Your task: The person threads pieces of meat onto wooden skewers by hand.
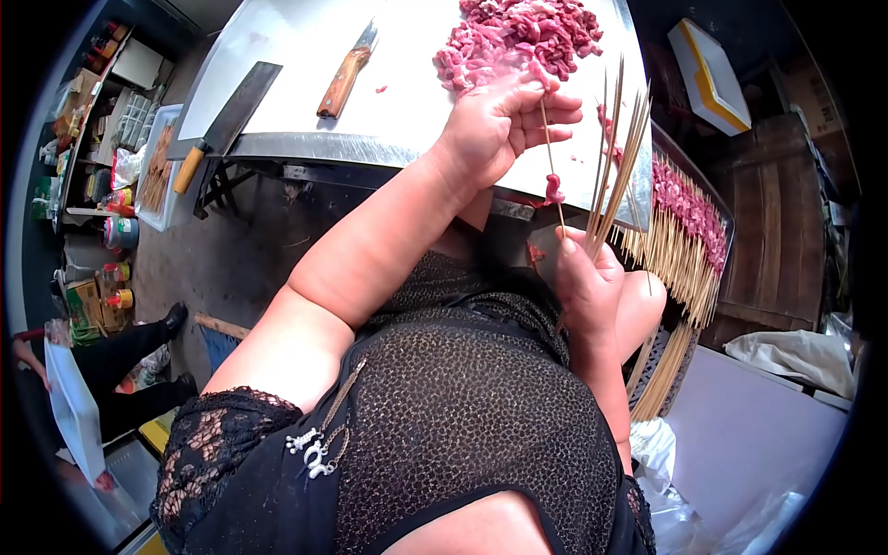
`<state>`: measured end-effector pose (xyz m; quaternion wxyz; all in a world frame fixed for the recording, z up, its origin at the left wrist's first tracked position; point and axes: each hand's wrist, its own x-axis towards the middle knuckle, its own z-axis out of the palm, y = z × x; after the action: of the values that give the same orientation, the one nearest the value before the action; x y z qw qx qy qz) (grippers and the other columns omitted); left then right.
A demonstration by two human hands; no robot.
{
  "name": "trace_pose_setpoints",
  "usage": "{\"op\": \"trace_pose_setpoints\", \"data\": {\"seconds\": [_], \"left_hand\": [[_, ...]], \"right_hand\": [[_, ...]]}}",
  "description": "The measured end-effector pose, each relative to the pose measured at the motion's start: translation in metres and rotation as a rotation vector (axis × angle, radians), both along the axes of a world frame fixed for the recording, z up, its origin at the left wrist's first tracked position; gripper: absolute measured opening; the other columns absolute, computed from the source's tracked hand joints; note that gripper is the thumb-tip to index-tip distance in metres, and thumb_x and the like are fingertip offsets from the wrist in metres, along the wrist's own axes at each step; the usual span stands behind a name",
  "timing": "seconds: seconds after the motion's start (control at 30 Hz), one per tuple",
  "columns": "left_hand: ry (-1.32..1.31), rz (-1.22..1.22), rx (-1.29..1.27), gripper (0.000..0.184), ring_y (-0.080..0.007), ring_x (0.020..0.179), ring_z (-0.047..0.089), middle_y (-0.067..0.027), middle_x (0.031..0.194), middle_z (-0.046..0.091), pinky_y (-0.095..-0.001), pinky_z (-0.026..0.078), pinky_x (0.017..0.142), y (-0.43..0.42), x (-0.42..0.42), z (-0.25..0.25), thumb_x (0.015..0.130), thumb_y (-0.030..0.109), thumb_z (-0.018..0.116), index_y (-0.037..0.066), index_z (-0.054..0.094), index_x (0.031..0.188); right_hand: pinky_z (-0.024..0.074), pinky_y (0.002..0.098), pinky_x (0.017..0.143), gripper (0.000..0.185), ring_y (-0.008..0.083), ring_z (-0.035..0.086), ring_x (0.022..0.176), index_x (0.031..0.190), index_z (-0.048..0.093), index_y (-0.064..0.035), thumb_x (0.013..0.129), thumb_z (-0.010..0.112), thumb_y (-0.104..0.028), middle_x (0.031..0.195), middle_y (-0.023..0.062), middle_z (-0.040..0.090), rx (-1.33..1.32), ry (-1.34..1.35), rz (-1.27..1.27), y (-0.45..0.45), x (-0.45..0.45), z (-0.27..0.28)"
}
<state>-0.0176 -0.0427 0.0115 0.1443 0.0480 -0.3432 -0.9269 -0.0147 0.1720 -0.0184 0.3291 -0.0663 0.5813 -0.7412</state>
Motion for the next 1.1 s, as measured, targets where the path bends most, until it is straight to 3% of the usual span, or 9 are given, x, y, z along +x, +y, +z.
{"op": "trace_pose_setpoints", "data": {"seconds": [0.3, 0.4, 0.53, 0.63, 0.73, 0.83, 0.93, 0.97, 1.1], "left_hand": [[-0.095, 0.043, -0.073, 0.033, -0.0312, 0.097, 0.061, -0.0205, 0.100, 0.061, -0.0440, 0.049, 0.087, -0.019, -0.007, -0.001, 0.095, 0.021, 0.037, -0.004, 0.047, 0.114], [-0.182, 0.149, -0.173, 0.027, -0.0247, 0.078, 0.062, -0.0122, 0.083, 0.059, -0.0402, 0.053, 0.078, -0.009, -0.011, -0.001, 0.093, 0.018, 0.035, -0.002, 0.051, 0.100], [-0.111, 0.212, -0.099, 0.024, -0.0226, 0.072, 0.060, -0.0090, 0.077, 0.056, -0.0398, 0.053, 0.076, -0.001, -0.014, -0.011, 0.092, 0.018, 0.033, 0.003, 0.050, 0.085], [-0.038, 0.235, -0.088, 0.024, -0.0229, 0.074, 0.059, -0.0091, 0.078, 0.056, -0.0413, 0.052, 0.076, 0.003, -0.018, -0.016, 0.092, 0.017, 0.032, 0.004, 0.050, 0.084], [0.030, 0.233, -0.061, 0.023, -0.0232, 0.075, 0.058, -0.0093, 0.078, 0.056, -0.0427, 0.050, 0.078, 0.012, -0.018, -0.018, 0.091, 0.017, 0.032, 0.005, 0.050, 0.083], [0.050, 0.222, 0.011, 0.023, -0.0232, 0.076, 0.058, -0.0098, 0.078, 0.057, -0.0429, 0.048, 0.079, 0.019, -0.019, -0.018, 0.091, 0.017, 0.032, 0.005, 0.051, 0.083], [0.034, 0.200, -0.241, 0.026, -0.0210, 0.075, 0.059, -0.0107, 0.078, 0.059, -0.0359, 0.047, 0.075, 0.034, -0.012, -0.015, 0.091, 0.017, 0.031, 0.003, 0.051, 0.083], [-0.222, 0.056, -0.199, 0.027, -0.0196, 0.076, 0.059, -0.0112, 0.080, 0.060, -0.0319, 0.046, 0.075, 0.041, -0.003, -0.010, 0.092, 0.018, 0.029, 0.002, 0.051, 0.087], [-0.106, -0.073, -0.429, 0.026, -0.0156, 0.084, 0.058, -0.0101, 0.093, 0.061, -0.0279, 0.046, 0.075, 0.035, -0.006, -0.027, 0.093, 0.018, 0.044, -0.001, 0.049, 0.110]], "right_hand": [[0.0291, 0.0147, 0.045, 0.015, 0.0006, 0.038, 0.051, 0.101, 0.061, 0.0016, 0.088, 0.056, -0.005, 0.064, -0.0054, 0.049, 0.048, 0.147, -0.065, -0.008, -0.005, -0.013], [0.0290, 0.0149, 0.049, 0.015, -0.0006, 0.036, 0.055, 0.101, 0.063, 0.0009, 0.088, 0.057, -0.004, 0.067, -0.0088, 0.047, 0.163, 0.244, -0.060, -0.010, -0.002, -0.013], [0.0496, 0.0223, 0.069, 0.020, 0.0102, 0.061, 0.078, 0.106, 0.060, 0.0020, 0.089, 0.056, -0.007, 0.089, 0.0064, 0.065, 0.205, 0.352, 0.018, -0.004, -0.002, -0.022], [0.0372, 0.0158, 0.049, 0.019, 0.0015, 0.046, 0.054, 0.105, 0.061, 0.0023, 0.089, 0.056, -0.006, 0.069, -0.0016, 0.057, 0.065, 0.208, 0.021, -0.004, 0.001, -0.014], [0.0262, 0.0154, 0.042, 0.018, 0.0000, 0.035, 0.046, 0.104, 0.061, 0.0015, 0.088, 0.057, -0.006, 0.062, -0.0050, 0.048, 0.003, 0.070, -0.021, -0.009, 0.005, -0.012], [0.0271, 0.0156, 0.043, 0.019, 0.0015, 0.039, 0.049, 0.104, 0.062, 0.0020, 0.086, 0.059, -0.005, 0.066, -0.0035, 0.052, -0.028, -0.002, 0.006, -0.006, 0.003, -0.004], [0.0276, 0.0156, 0.041, 0.019, 0.0023, 0.039, 0.046, 0.104, 0.061, 0.0019, 0.087, 0.059, -0.006, 0.065, -0.0021, 0.052, -0.028, -0.012, -0.031, -0.006, 0.001, 0.001], [0.0282, 0.0155, 0.041, 0.019, 0.0024, 0.039, 0.046, 0.104, 0.061, 0.0016, 0.087, 0.059, -0.007, 0.065, -0.0019, 0.052, -0.003, -0.014, -0.045, -0.007, 0.000, 0.007], [0.0271, 0.0153, 0.039, 0.019, 0.0017, 0.038, 0.044, 0.104, 0.060, 0.0014, 0.088, 0.058, -0.007, 0.064, -0.0029, 0.052, 0.021, 0.059, -0.107, -0.005, -0.019, 0.002]]}}
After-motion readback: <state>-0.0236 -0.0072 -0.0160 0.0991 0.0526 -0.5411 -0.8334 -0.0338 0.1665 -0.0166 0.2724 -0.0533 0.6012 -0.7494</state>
